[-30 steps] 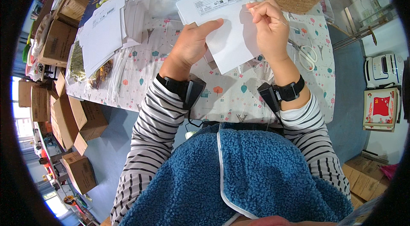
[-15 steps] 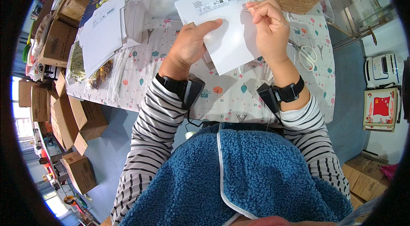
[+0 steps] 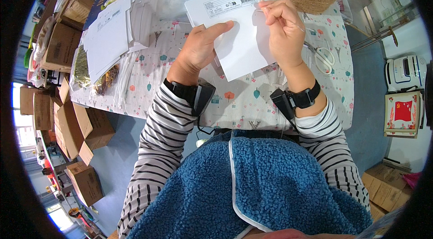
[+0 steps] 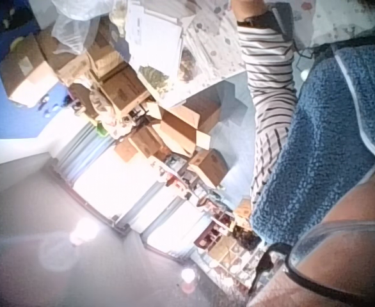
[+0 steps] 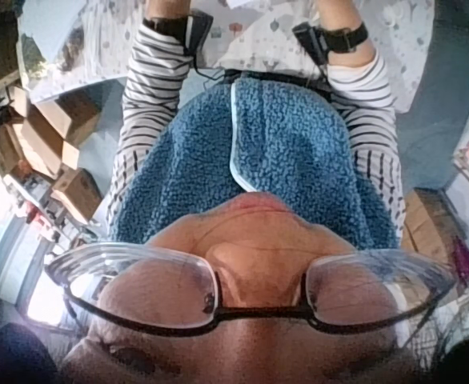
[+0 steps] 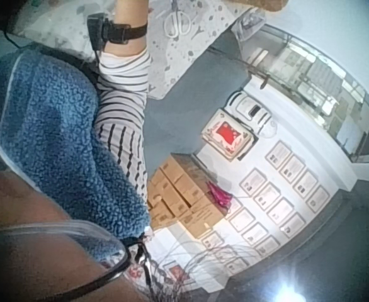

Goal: The person repeatedly picks up white paper envelopes from a stack, threads a needle through pre-punched holes near the top edge, and places the sewn envelopes into a growing pile. The task is performed one at a time using a needle and thread.

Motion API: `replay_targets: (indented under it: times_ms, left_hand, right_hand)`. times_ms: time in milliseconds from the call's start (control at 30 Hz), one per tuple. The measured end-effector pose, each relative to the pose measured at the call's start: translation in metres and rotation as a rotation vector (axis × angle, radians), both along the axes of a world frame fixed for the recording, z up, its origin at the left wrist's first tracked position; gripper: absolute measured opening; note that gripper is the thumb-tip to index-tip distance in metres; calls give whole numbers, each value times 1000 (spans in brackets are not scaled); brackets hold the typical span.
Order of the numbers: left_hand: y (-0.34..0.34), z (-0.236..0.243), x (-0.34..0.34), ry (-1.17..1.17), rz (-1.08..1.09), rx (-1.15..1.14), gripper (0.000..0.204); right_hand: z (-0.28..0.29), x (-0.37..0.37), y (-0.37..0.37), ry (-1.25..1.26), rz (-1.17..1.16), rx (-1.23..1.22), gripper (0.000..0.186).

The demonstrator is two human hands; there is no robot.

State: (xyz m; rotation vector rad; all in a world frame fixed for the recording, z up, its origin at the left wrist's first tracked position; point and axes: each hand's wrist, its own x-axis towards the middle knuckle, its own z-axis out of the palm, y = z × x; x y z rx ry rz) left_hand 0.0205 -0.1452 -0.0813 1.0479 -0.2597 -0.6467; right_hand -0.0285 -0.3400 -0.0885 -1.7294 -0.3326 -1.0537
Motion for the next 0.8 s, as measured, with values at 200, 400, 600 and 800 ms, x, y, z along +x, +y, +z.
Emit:
replay_targets:
  times_ms: [200,400,600,800]
  left_hand:
    - [1,2,-1,4,-19,-1,36]
    - [-2,0,-2,-18,-13,55,33]
    - [-10,-4,2,-288,69,109,31]
    - [-17,-5,-1,-410,150,107,29]
  right_hand:
    - [1,-1,1,-9,-5,2,23]
    - [-1,-3,-2,43,-7,16,23]
    - [1,-4,5,59,74,90,22]
    - [4,-7,23,112,153,59,16]
